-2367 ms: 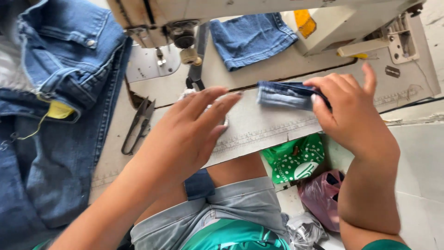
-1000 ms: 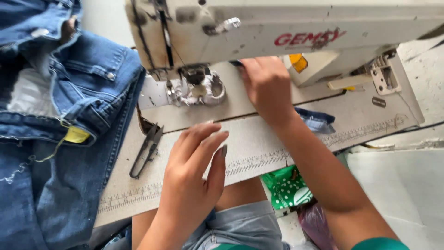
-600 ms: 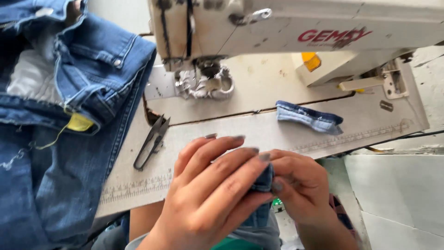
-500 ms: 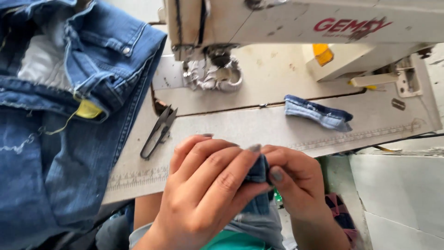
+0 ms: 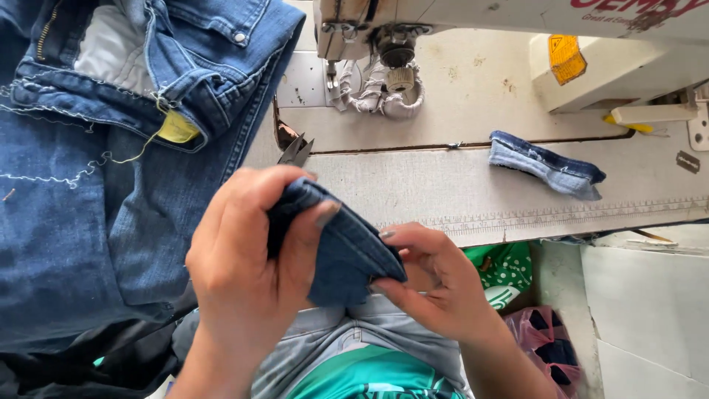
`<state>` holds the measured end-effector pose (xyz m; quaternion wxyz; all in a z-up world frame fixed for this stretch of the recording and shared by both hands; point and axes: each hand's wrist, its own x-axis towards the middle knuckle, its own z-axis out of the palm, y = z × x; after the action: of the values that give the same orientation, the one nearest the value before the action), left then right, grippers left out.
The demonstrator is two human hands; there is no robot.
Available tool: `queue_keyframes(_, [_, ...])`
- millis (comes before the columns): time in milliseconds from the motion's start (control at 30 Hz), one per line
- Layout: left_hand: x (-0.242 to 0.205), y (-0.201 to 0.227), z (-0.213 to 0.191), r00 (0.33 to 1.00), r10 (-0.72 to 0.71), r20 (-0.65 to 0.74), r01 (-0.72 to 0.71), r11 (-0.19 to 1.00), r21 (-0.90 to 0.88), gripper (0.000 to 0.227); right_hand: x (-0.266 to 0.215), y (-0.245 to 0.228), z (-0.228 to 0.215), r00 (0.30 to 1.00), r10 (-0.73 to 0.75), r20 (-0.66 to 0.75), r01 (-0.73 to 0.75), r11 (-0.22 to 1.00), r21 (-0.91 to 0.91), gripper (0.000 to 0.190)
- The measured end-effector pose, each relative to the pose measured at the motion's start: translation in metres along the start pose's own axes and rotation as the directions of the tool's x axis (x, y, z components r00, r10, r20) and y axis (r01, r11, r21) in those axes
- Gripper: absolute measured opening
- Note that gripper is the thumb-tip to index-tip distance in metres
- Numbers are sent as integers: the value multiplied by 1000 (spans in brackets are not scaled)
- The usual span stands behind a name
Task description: Manually turning small denim fabric tubes inside out and arranging them on a sewing machine table.
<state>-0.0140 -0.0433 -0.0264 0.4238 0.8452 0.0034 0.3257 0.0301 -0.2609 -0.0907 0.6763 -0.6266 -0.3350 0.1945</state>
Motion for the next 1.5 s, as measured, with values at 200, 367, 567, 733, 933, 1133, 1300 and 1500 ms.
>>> queue_keyframes(200, [21, -46, 28, 971, 168, 171, -204, 954, 219, 15, -14, 15, 21, 908, 181, -377, -171, 983, 61, 30])
queue_keyframes(367, [27, -71, 72, 914, 277, 295, -378, 847, 375, 26, -19, 15, 15, 847, 171, -503, -265, 956, -122, 32])
queue_keyframes(567, [26, -114, 106, 878, 314, 362, -473, 683, 556, 30, -15, 5, 1, 906, 337, -256, -394, 891, -223, 10])
queue_keyframes(733, [24, -113, 110, 850, 393, 351, -527, 640, 560, 38, -17, 10, 3, 868, 358, -344, -454, 853, -258, 11])
queue_keyframes(933, [32, -109, 109, 834, 446, 324, -545, 580, 605, 41, -11, 13, 4, 871, 281, -404, -454, 776, -439, 9])
queue_keyframes(1133, [11, -31, 46, 947, 149, 285, -217, 949, 227, 15, -14, 21, 2, 835, 285, -471, -485, 786, -383, 13])
queue_keyframes(1300, [-40, -30, 46, 929, -23, 369, -54, 979, 195, 29, -13, 23, 0, 828, 296, -475, -495, 785, -373, 13])
queue_keyframes(1500, [-54, -38, 58, 960, -52, 275, 38, 998, 56, 13, -13, 23, 0, 822, 295, -487, -509, 764, -396, 13])
